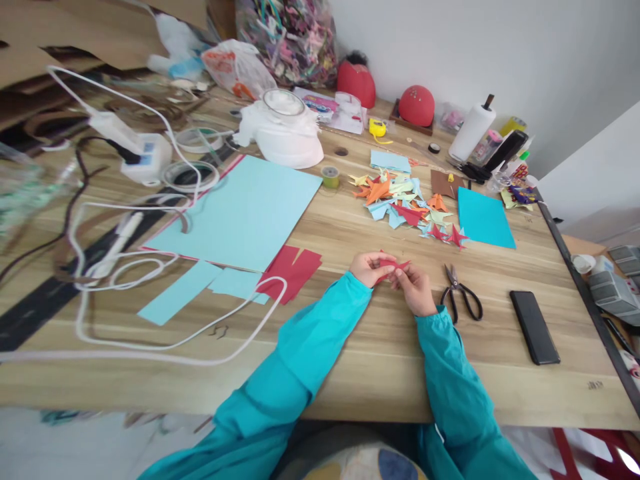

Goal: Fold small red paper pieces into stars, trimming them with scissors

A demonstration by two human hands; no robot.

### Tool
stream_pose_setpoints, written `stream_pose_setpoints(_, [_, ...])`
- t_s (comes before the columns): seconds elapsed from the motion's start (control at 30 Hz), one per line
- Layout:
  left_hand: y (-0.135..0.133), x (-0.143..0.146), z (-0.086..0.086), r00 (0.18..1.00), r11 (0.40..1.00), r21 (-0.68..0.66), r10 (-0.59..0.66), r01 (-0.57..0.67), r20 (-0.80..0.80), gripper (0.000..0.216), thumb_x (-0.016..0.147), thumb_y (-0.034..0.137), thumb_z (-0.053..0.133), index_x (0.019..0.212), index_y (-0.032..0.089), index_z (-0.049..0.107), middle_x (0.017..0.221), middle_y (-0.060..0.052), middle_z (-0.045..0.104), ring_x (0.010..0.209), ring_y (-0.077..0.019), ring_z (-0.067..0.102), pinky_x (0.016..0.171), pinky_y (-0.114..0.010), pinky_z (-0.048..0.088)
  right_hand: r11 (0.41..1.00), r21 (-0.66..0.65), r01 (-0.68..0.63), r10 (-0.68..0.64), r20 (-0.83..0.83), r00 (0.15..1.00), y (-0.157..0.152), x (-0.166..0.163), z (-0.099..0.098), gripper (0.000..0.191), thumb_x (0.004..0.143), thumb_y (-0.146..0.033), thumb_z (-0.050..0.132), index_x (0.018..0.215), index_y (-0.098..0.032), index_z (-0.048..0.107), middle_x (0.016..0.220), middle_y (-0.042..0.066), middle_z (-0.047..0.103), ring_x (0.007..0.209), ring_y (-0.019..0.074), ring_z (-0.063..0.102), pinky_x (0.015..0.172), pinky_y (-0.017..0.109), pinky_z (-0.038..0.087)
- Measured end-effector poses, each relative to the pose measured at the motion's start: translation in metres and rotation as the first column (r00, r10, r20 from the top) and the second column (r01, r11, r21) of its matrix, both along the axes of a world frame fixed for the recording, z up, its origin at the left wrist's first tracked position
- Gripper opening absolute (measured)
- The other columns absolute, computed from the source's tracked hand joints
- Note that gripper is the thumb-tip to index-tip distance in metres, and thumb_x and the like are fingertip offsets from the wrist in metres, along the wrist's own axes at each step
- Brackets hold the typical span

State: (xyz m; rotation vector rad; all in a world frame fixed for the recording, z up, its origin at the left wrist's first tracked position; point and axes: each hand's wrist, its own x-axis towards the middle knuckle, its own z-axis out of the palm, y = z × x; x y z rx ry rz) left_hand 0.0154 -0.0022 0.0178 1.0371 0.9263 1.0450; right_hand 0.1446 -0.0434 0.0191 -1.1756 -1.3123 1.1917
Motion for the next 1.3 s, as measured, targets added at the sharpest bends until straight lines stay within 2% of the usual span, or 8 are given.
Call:
stream_pose_setpoints(0.1, [0.001, -0.001, -0.002, 0.998, 0.999, -0.033, -0.038, 0.039, 0.053, 0.034, 0.050, 0.026, 0.074, 0.077, 0.009, 0.066, 0.054, -0.002, 0.064, 0.048, -0.0121, 0.058, 0.053, -0.025, 0.050, 1.000, -0.012, -0.022, 0.022, -0.052, 0.998, 0.001, 0.001, 0.000, 0.022, 0.077, -0.038, 0.054, 0.070, -0.018, 0.057, 0.061, 0.000, 0.059, 0.049, 0.0097, 0.052, 0.050, 0.023, 0.043])
stream_pose_setpoints(0.33, [0.001, -0.001, -0.001, 0.999, 1.000, -0.020, 0.002, -0.001, 0.045, 0.032, 0.049, 0.024, 0.075, 0.076, 0.008, 0.067, 0.051, -0.001, 0.063, 0.046, -0.0102, 0.056, 0.050, -0.023, 0.048, 0.995, -0.090, -0.048, 0.029, -0.206, 0.978, 0.001, 0.002, -0.001, 0.021, 0.077, -0.036, 0.055, 0.068, -0.017, 0.058, 0.061, 0.000, 0.061, 0.047, 0.0091, 0.053, 0.050, 0.023, 0.043])
stream_pose_setpoints(0.47, [0.000, -0.001, 0.001, 1.000, 1.000, -0.019, 0.012, -0.012, 0.001, 0.030, 0.048, 0.023, 0.075, 0.073, 0.008, 0.067, 0.048, -0.001, 0.061, 0.044, -0.0094, 0.054, 0.048, -0.022, 0.046, 0.997, -0.066, -0.038, 0.027, -0.168, 0.985, 0.000, 0.002, 0.000, 0.018, 0.075, -0.033, 0.058, 0.069, -0.016, 0.060, 0.062, 0.000, 0.061, 0.049, 0.0095, 0.054, 0.049, 0.023, 0.044])
stream_pose_setpoints(0.63, [0.000, -0.001, 0.002, 0.998, 0.999, -0.041, -0.025, 0.028, 0.052, 0.031, 0.048, 0.023, 0.075, 0.075, 0.009, 0.067, 0.051, -0.001, 0.062, 0.046, -0.0103, 0.056, 0.051, -0.023, 0.048, 0.995, -0.073, -0.072, 0.056, -0.201, 0.978, 0.001, 0.003, 0.000, 0.016, 0.075, -0.032, 0.058, 0.071, -0.017, 0.060, 0.063, 0.000, 0.061, 0.050, 0.0097, 0.055, 0.050, 0.023, 0.044])
stream_pose_setpoints(0.73, [-0.001, 0.001, 0.003, 1.000, 1.000, 0.006, 0.003, -0.003, 0.029, 0.029, 0.049, 0.023, 0.074, 0.073, 0.009, 0.067, 0.054, -0.001, 0.063, 0.048, -0.0106, 0.056, 0.051, -0.023, 0.048, 0.996, -0.081, -0.038, 0.023, -0.184, 0.983, 0.001, 0.002, 0.000, 0.018, 0.075, -0.034, 0.058, 0.069, -0.017, 0.059, 0.061, 0.000, 0.061, 0.049, 0.0093, 0.054, 0.049, 0.023, 0.044])
stream_pose_setpoints(0.9, [-0.002, 0.002, -0.002, 1.000, 0.997, 0.077, 0.004, -0.004, 0.003, 0.028, 0.052, 0.023, 0.072, 0.075, 0.010, 0.067, 0.062, -0.004, 0.066, 0.057, -0.0133, 0.060, 0.059, -0.025, 0.049, 0.993, -0.076, 0.092, -0.104, -0.165, 0.981, 0.004, 0.001, -0.004, 0.020, 0.073, -0.036, 0.060, 0.065, -0.018, 0.055, 0.056, -0.002, 0.060, 0.046, 0.0088, 0.052, 0.047, 0.022, 0.042])
stream_pose_setpoints(1.1, [-0.001, 0.003, -0.007, 0.996, 0.994, 0.109, 0.030, -0.021, -0.079, 0.026, 0.054, 0.023, 0.070, 0.076, 0.009, 0.068, 0.064, -0.005, 0.066, 0.058, -0.0127, 0.058, 0.059, -0.024, 0.048, 0.992, -0.013, 0.122, -0.123, -0.118, 0.985, 0.006, 0.004, -0.007, 0.017, 0.072, -0.034, 0.061, 0.068, -0.018, 0.058, 0.055, -0.002, 0.060, 0.049, 0.0098, 0.053, 0.051, 0.024, 0.044])
stream_pose_setpoints(1.3, [0.000, 0.004, -0.008, 0.993, 0.990, 0.132, 0.064, -0.052, -0.094, 0.027, 0.053, 0.029, 0.072, 0.072, 0.011, 0.068, 0.065, -0.005, 0.066, 0.058, -0.0133, 0.058, 0.058, -0.025, 0.048, 0.990, -0.040, 0.134, -0.138, -0.157, 0.978, 0.005, 0.003, -0.008, 0.015, 0.070, -0.032, 0.063, 0.069, -0.017, 0.062, 0.053, -0.002, 0.061, 0.048, 0.0112, 0.055, 0.051, 0.025, 0.045])
